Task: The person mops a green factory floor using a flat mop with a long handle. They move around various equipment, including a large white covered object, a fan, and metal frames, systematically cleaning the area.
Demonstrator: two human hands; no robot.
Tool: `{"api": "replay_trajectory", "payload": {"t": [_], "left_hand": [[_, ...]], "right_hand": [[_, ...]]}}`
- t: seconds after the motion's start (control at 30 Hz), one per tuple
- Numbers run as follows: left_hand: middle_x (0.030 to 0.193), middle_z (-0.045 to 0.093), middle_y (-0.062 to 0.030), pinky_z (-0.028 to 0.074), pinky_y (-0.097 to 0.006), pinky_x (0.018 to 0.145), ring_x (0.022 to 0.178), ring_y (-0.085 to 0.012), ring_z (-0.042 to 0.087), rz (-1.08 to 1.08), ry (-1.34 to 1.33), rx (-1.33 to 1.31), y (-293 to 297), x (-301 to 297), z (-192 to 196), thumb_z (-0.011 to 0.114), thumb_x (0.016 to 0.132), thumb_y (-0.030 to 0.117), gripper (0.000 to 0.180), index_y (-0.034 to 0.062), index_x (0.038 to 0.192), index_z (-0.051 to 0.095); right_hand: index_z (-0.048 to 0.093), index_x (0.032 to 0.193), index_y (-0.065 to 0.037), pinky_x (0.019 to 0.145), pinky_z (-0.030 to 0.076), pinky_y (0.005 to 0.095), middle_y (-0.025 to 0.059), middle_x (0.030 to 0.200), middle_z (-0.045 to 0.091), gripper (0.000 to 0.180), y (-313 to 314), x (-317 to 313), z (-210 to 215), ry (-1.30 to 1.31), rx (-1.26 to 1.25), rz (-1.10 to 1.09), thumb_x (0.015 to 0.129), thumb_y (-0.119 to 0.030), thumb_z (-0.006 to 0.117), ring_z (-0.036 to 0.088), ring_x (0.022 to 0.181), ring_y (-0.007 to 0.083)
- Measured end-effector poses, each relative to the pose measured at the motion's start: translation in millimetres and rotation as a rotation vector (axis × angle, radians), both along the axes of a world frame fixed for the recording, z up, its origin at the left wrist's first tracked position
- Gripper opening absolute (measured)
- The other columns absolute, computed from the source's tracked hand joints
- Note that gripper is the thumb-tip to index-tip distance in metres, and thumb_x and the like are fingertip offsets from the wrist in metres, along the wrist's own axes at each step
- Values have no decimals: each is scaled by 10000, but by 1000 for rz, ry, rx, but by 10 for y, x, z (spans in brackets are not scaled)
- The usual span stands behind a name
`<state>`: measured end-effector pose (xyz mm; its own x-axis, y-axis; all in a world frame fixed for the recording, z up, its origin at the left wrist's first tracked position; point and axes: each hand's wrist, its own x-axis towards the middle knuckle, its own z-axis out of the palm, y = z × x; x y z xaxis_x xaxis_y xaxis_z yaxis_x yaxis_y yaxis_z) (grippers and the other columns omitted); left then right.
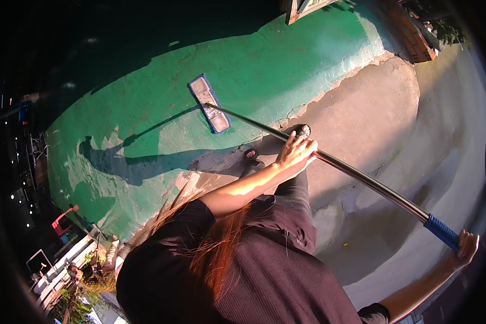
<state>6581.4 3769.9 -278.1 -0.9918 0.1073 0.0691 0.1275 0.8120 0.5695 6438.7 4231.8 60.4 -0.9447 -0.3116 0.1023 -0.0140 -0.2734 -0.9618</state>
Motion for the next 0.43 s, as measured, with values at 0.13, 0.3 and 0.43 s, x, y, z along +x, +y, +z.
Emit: {"api": "replay_trajectory", "payload": {"t": [0.13,0.3,0.43], "left_hand": [[1068,572,-85,251,-546,1025,1108,-268,506,329,-569,-125,-1183,1354,-549,517,868,229,193,107,1006,460],[1325,448,-83,102,-617,1056,1362,-288,204,489,-796,-567,-2319,2437,-1157,539,846,320,352,90,1092,436],[1433,304,-63,57,-635,1054,1398,-266,87,419,-793,-588,-2068,2014,-1242,573,823,311,511,93,1231,357]], "right_hand": [[308,610,-148,527,339,270,-48,418,254,349,-1894,485,-1407,-216,-39,128,932,-161,444,300,373,85],[318,521,-116,576,388,331,-11,427,289,412,-3367,985,-2233,-346,-86,339,908,-109,460,309,411,126],[315,510,-113,599,413,330,7,390,338,430,-2941,514,-1965,-309,-106,404,909,-119,475,348,383,132]]}}
